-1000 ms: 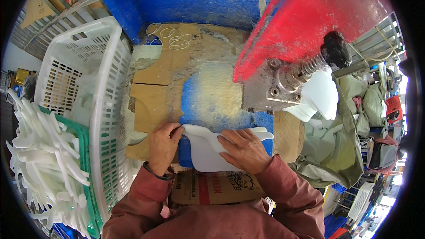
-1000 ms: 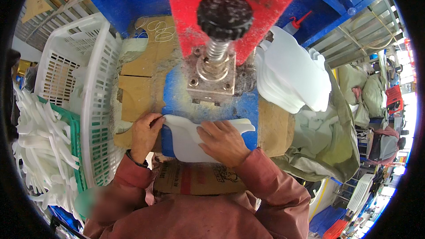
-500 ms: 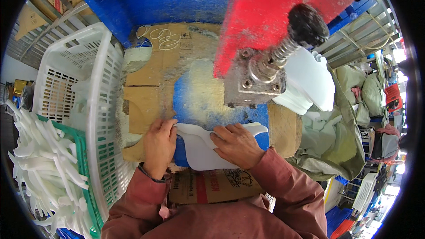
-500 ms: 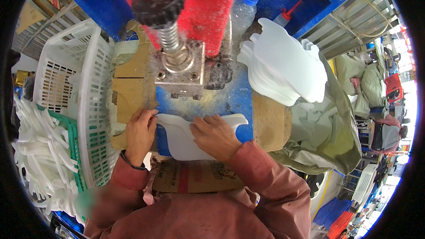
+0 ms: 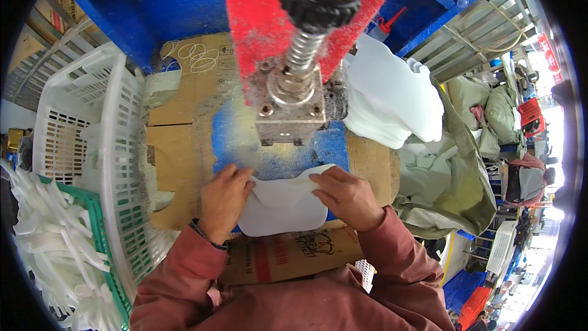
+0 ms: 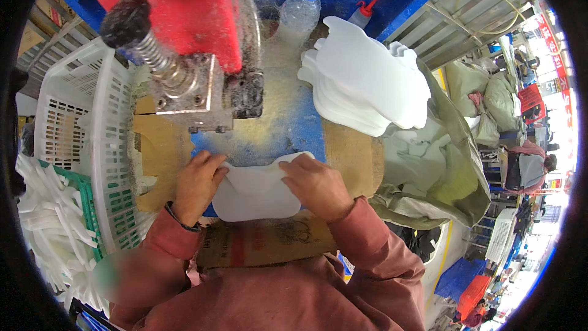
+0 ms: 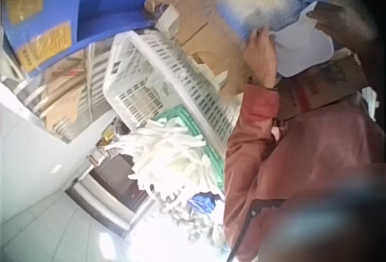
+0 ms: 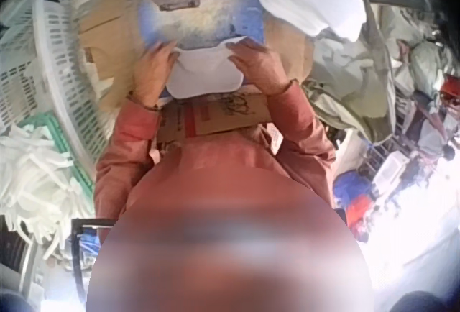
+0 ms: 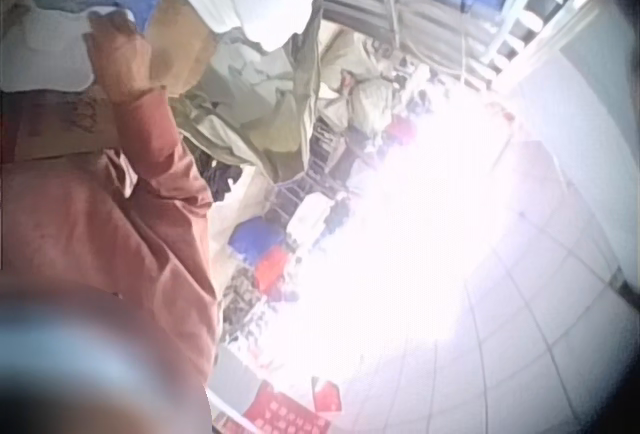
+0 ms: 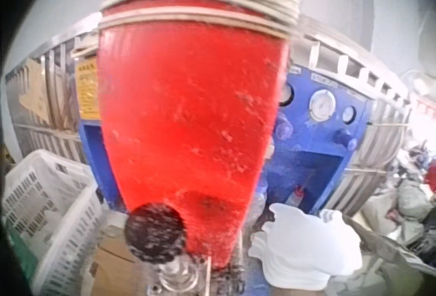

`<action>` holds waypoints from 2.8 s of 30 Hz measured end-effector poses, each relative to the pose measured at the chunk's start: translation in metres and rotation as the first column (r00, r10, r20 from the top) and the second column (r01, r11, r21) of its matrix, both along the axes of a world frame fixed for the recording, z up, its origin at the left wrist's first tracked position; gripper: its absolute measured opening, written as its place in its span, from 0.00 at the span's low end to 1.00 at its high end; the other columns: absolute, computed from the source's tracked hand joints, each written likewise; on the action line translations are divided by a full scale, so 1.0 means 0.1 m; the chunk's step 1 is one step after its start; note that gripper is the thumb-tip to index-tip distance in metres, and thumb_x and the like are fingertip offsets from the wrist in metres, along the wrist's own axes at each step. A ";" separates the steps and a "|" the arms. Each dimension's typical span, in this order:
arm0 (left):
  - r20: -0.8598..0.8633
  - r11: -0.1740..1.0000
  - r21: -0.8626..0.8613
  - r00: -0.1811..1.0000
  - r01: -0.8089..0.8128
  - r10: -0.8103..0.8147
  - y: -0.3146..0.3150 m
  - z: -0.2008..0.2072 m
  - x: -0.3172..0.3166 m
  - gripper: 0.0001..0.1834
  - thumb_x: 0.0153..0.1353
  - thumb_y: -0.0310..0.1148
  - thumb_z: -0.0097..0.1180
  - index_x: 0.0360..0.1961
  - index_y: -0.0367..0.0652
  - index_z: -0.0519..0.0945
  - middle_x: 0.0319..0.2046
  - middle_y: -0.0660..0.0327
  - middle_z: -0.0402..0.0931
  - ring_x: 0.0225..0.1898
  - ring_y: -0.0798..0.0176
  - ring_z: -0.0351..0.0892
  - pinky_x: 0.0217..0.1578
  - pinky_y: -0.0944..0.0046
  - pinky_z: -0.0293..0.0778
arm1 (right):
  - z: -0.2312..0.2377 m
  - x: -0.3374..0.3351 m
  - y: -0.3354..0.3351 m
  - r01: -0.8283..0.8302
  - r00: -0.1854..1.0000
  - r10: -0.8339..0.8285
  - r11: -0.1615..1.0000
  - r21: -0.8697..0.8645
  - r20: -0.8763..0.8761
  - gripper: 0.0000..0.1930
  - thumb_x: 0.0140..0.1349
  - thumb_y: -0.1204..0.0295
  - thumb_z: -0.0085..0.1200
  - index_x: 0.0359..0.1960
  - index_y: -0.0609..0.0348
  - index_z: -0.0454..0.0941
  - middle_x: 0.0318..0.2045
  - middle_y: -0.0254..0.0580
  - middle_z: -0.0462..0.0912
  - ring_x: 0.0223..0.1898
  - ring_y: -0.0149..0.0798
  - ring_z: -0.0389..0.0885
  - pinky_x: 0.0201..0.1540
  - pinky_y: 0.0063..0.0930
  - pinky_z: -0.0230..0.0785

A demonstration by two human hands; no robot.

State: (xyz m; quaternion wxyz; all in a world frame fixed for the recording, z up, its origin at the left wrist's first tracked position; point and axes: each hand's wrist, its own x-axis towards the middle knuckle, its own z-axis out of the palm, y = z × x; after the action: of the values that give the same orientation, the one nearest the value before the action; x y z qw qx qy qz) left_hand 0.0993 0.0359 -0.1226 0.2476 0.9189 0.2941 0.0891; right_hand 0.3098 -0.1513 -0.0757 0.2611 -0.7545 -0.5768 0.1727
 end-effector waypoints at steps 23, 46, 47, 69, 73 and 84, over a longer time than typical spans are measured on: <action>0.071 0.996 0.076 0.997 -0.038 0.032 -0.09 -0.03 0.00 0.13 0.56 0.27 0.72 0.44 0.43 0.88 0.35 0.60 0.77 0.38 0.52 0.83 0.36 0.53 0.80 | -0.47 0.00 0.00 0.225 0.973 -0.231 0.958 0.176 0.012 0.08 0.63 0.79 0.65 0.44 0.61 0.87 0.39 0.44 0.83 0.37 0.48 0.86 0.39 0.37 0.80; 0.127 0.969 -0.029 0.962 0.246 -0.241 -0.71 0.04 0.59 0.21 0.62 0.25 0.65 0.57 0.38 0.82 0.36 0.56 0.77 0.37 0.50 0.82 0.38 0.52 0.80 | -0.47 -0.01 -0.07 0.351 0.935 -0.336 0.923 0.159 -0.116 0.09 0.65 0.80 0.64 0.46 0.62 0.85 0.41 0.45 0.83 0.38 0.44 0.86 0.39 0.35 0.80; 0.136 0.969 -0.025 0.961 0.246 -0.241 -0.72 0.00 0.59 0.21 0.62 0.25 0.65 0.57 0.38 0.82 0.35 0.56 0.76 0.37 0.50 0.82 0.38 0.53 0.80 | -0.45 -0.01 -0.11 0.406 0.904 -0.377 0.905 0.127 -0.199 0.09 0.66 0.80 0.64 0.47 0.63 0.85 0.41 0.46 0.84 0.38 0.43 0.87 0.39 0.34 0.80; 0.060 0.965 0.065 0.964 0.254 -0.258 -0.78 -0.05 0.56 0.24 0.61 0.24 0.59 0.60 0.37 0.81 0.38 0.59 0.72 0.37 0.56 0.79 0.37 0.58 0.79 | -0.54 0.08 -0.19 0.571 0.772 -0.519 0.820 0.042 -0.366 0.06 0.64 0.78 0.66 0.41 0.60 0.84 0.35 0.45 0.85 0.33 0.41 0.86 0.38 0.31 0.77; 0.051 0.964 0.065 0.964 0.257 -0.260 -0.78 -0.06 0.55 0.24 0.61 0.24 0.58 0.60 0.37 0.81 0.38 0.59 0.73 0.37 0.56 0.79 0.37 0.58 0.79 | -0.55 0.09 -0.20 0.562 0.785 -0.521 0.826 0.034 -0.335 0.06 0.64 0.79 0.65 0.40 0.60 0.83 0.35 0.45 0.85 0.35 0.45 0.87 0.38 0.34 0.78; 0.072 0.967 0.055 0.965 0.247 -0.251 -0.80 -0.07 0.54 0.24 0.62 0.25 0.58 0.61 0.37 0.81 0.38 0.59 0.73 0.38 0.56 0.79 0.40 0.57 0.79 | -0.59 0.11 -0.17 0.521 0.841 -0.492 0.849 0.089 -0.225 0.05 0.63 0.78 0.64 0.39 0.58 0.82 0.35 0.47 0.84 0.38 0.54 0.86 0.41 0.41 0.78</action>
State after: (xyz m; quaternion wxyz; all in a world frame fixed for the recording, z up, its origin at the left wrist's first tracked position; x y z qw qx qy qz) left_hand 0.1530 -0.0439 -0.1299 0.2469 0.9498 0.1642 0.0999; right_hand 0.3208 -0.1682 -0.1351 0.4071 -0.8384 -0.3392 0.1273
